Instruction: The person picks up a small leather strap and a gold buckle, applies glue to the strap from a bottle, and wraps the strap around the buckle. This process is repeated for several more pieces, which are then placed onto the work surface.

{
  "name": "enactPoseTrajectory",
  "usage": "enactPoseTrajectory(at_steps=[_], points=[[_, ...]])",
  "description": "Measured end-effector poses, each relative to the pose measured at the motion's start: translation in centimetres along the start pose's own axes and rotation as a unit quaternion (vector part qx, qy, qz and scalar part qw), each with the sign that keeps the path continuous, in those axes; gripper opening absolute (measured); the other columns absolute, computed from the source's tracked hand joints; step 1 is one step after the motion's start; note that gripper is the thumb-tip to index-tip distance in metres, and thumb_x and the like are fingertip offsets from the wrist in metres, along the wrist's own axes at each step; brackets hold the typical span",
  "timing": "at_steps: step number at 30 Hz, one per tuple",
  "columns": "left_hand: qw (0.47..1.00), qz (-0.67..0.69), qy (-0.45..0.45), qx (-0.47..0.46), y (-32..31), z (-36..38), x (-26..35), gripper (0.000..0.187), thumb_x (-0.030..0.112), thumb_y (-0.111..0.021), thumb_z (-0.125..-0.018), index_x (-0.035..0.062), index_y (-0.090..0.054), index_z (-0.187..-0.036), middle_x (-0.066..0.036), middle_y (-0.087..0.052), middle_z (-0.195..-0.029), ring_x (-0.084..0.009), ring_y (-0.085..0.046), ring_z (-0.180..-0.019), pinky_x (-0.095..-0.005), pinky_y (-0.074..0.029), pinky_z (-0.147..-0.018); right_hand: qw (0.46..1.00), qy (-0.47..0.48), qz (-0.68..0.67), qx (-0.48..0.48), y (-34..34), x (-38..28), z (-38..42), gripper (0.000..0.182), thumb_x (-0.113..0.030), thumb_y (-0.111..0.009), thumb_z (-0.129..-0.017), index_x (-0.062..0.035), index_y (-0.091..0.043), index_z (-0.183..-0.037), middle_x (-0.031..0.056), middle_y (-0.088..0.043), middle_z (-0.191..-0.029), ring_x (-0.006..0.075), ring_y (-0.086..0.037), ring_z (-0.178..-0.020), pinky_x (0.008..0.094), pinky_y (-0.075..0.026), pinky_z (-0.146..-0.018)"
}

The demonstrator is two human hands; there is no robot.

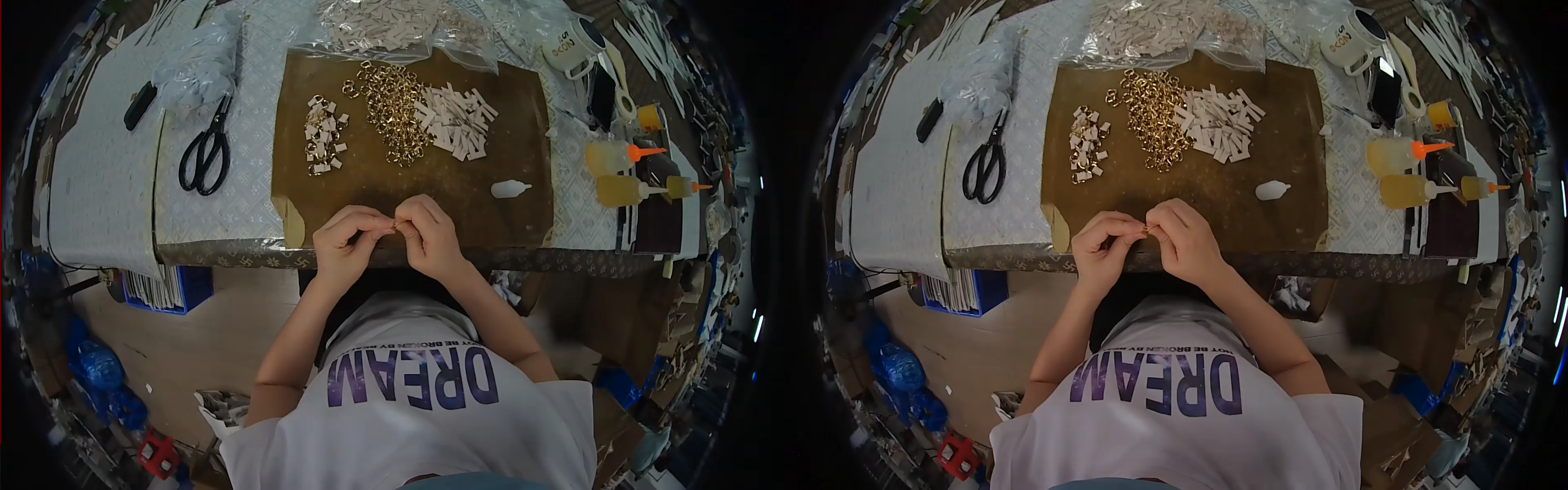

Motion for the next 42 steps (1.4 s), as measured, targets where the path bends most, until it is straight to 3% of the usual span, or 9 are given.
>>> enactPoseTrajectory(at_steps=[4,10,16,28,37,42], points=[[0.998,-0.039,-0.039,0.008,-0.34,-0.26,0.33,0.012,-0.008,-0.067,-0.076,0.0023,-0.067,-0.082,-0.008,-0.065,-0.082,-0.0153,-0.062,-0.072,-0.0244,-0.050,-0.061,1.000,0.007,0.014,0.005,0.32,0.31,0.01,0.011,0.002,-0.057,-0.076,-0.0047,-0.053,-0.084,0.0100,-0.055,-0.079,0.0283,-0.056,-0.071,0.0351,-0.046,-0.062],[0.998,-0.054,-0.043,-0.005,-0.35,-0.01,0.12,0.011,-0.009,-0.067,-0.076,-0.0002,-0.065,-0.082,-0.008,-0.064,-0.082,-0.0159,-0.061,-0.075,-0.0254,-0.049,-0.067,1.000,0.004,0.014,-0.006,0.30,0.35,0.00,0.010,0.001,-0.057,-0.077,-0.0054,-0.052,-0.083,0.0088,-0.055,-0.078,0.0278,-0.056,-0.070,0.0352,-0.045,-0.061],[0.996,-0.069,-0.062,0.017,-0.39,-0.05,0.37,0.014,-0.008,-0.070,-0.073,0.0030,-0.065,-0.081,-0.007,-0.064,-0.078,-0.0164,-0.061,-0.070,-0.0258,-0.049,-0.062,1.000,0.010,0.011,-0.006,0.38,0.36,-0.11,0.010,0.000,-0.057,-0.076,-0.0056,-0.052,-0.083,0.0080,-0.055,-0.078,0.0274,-0.056,-0.071,0.0354,-0.045,-0.061],[0.994,-0.078,-0.071,0.012,-0.50,0.07,0.47,0.012,-0.007,-0.070,-0.074,0.0014,-0.063,-0.080,-0.008,-0.064,-0.079,-0.0170,-0.060,-0.073,-0.0261,-0.048,-0.066,1.000,0.016,0.020,-0.004,0.38,0.28,-0.10,0.011,0.001,-0.056,-0.075,-0.0058,-0.052,-0.082,0.0077,-0.054,-0.077,0.0271,-0.055,-0.070,0.0355,-0.045,-0.060],[0.991,-0.095,-0.095,0.015,-0.58,-0.02,0.84,0.012,-0.007,-0.069,-0.074,0.0028,-0.065,-0.081,-0.007,-0.063,-0.078,-0.0165,-0.061,-0.069,-0.0254,-0.049,-0.062,1.000,0.019,0.012,-0.004,0.42,0.31,-0.13,0.012,0.002,-0.057,-0.074,-0.0055,-0.052,-0.081,0.0082,-0.054,-0.077,0.0274,-0.055,-0.070,0.0357,-0.045,-0.060],[0.992,-0.069,-0.083,0.061,0.03,0.30,0.30,0.012,-0.007,-0.069,-0.074,0.0020,-0.065,-0.081,-0.008,-0.064,-0.080,-0.0176,-0.061,-0.072,-0.0259,-0.049,-0.064,1.000,-0.011,-0.017,0.019,0.34,0.77,-0.14,0.012,0.002,-0.060,-0.078,-0.0042,-0.055,-0.086,0.0092,-0.057,-0.082,0.0265,-0.058,-0.072,0.0343,-0.048,-0.062]])
Point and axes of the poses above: each hand's wrist, its own z-axis away from the middle knuckle, its own y-axis out of the back of the hand, x = y × z, the point moved 7 cm from there along -z, towards the middle knuckle
